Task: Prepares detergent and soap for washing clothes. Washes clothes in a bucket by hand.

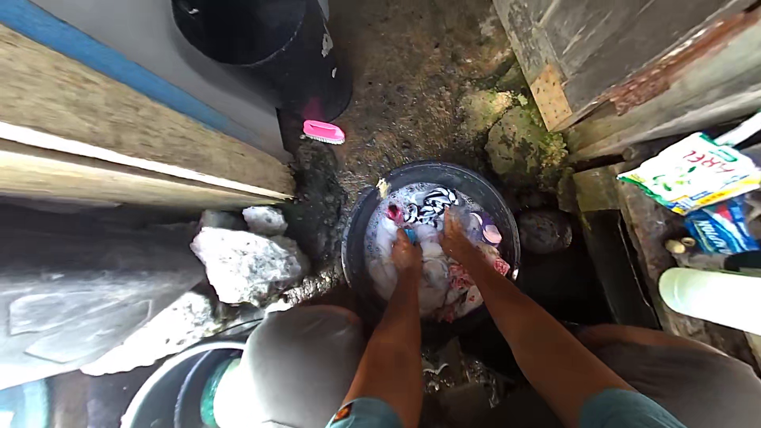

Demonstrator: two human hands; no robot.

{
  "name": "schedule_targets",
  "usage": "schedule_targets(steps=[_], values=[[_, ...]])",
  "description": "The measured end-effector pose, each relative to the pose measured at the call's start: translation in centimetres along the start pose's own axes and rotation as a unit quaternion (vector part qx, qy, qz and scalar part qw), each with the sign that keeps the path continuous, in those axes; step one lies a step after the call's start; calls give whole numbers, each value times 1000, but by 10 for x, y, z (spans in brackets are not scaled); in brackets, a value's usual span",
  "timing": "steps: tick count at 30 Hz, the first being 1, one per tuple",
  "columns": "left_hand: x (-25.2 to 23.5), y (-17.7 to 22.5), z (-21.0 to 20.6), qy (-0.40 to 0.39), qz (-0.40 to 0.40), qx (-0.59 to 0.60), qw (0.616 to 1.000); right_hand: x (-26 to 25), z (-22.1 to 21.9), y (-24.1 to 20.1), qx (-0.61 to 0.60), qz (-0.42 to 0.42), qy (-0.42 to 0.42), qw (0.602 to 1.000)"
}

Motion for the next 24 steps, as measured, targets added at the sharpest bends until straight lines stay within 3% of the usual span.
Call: schedule_targets(steps=[2, 5, 11, 13, 15, 16, 18, 21, 23, 24], values=[[-5, 0, -5, 6, -5, -23, 1000, 2, 5, -2, 26, -20, -83, 996], [-9, 6, -12, -9, -4, -65, 998, -1, 1, 2, -19, -51, 38, 998], [-23, 0, -25, -34, -35, 28, 998, 10, -3, -38, -65, -132, 107, 983], [-21, -8, -27, -64, -49, 56, 995, 28, -31, -48, -36, -68, 169, 983], [-19, -9, -18, -99, -70, 20, 992, 47, -70, -42, 30, 63, 234, 970], [-19, -5, -4, -107, -88, -1, 990, 53, -83, -36, 54, 117, 216, 968], [-27, 2, 26, -109, -121, -25, 986, 58, -91, -19, 54, 154, 85, 983], [-38, 12, 56, -172, -168, -24, 970, 53, -63, -15, -4, 73, -95, 993], [-32, 18, 77, -196, -175, -59, 963, 57, -53, -28, -15, 22, -90, 996], [-29, 22, 86, -197, -171, -65, 963, 63, -56, -37, -7, 22, -49, 999]])
Point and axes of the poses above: each hand's wrist, its own x-axis away from the middle knuckle, its own z-axis out of the back of the hand, y = z × x, the point moved 4 cm from there along -x, towards the middle knuckle, and after that the axes turned 4 degrees about -y, right-handed, at the moved point
